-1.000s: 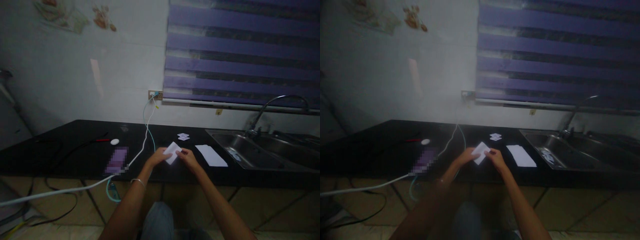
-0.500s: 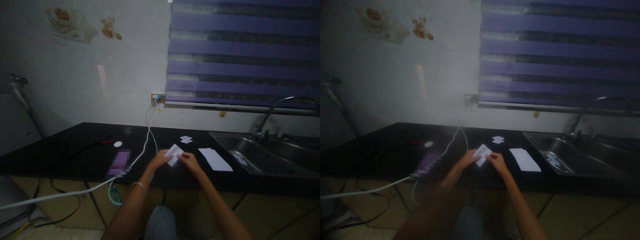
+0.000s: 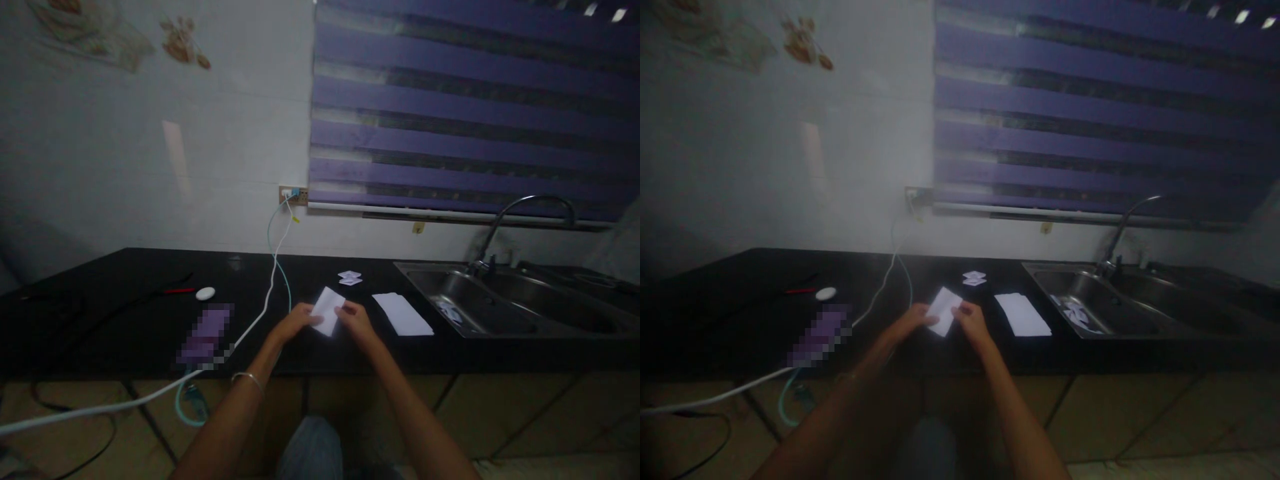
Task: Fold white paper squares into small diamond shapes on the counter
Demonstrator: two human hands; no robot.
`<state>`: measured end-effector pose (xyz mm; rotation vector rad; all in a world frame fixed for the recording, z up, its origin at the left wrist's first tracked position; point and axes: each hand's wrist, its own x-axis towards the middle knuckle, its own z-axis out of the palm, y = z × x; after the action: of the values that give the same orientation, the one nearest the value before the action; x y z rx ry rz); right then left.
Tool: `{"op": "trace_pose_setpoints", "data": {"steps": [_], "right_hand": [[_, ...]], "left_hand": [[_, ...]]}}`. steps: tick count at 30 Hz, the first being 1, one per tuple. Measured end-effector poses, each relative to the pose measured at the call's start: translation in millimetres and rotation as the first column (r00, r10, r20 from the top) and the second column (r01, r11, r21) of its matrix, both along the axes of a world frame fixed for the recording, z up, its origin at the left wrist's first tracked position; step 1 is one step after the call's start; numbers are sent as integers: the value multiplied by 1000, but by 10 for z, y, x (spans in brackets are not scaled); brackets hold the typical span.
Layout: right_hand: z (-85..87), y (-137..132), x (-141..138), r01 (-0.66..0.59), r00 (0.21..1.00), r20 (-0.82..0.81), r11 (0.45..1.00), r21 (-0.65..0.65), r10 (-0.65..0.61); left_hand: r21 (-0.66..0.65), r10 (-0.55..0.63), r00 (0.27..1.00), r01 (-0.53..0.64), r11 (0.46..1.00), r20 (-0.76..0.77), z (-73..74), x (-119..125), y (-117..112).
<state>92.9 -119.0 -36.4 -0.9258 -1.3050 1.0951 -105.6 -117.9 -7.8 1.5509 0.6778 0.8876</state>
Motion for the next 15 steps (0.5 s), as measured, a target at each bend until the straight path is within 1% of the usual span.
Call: {"op": "trace_pose_setpoints", "data": {"steps": [2, 4, 8, 11, 15], "right_hand": [[29, -28, -11, -18, 1000, 7, 1000, 2, 18], [56, -57, -26, -59, 998, 12, 998, -1, 59], [62, -71, -42, -143, 988, 61, 990, -1, 142], [35, -45, -36, -111, 991, 73, 993, 29, 109], [32, -20, -25, 18, 996, 89, 999, 42, -21]], "left_hand": [[-13, -48, 998, 47, 999, -35, -32, -7, 30], [-20, -46, 998, 45, 999, -37, -44, -12, 45], [13, 69, 997, -69, 998, -28, -6, -1, 18], [48, 86, 994, -83, 995, -62, 20, 14, -15], [146, 77, 977, -48, 988, -197, -12, 17, -11]]}}
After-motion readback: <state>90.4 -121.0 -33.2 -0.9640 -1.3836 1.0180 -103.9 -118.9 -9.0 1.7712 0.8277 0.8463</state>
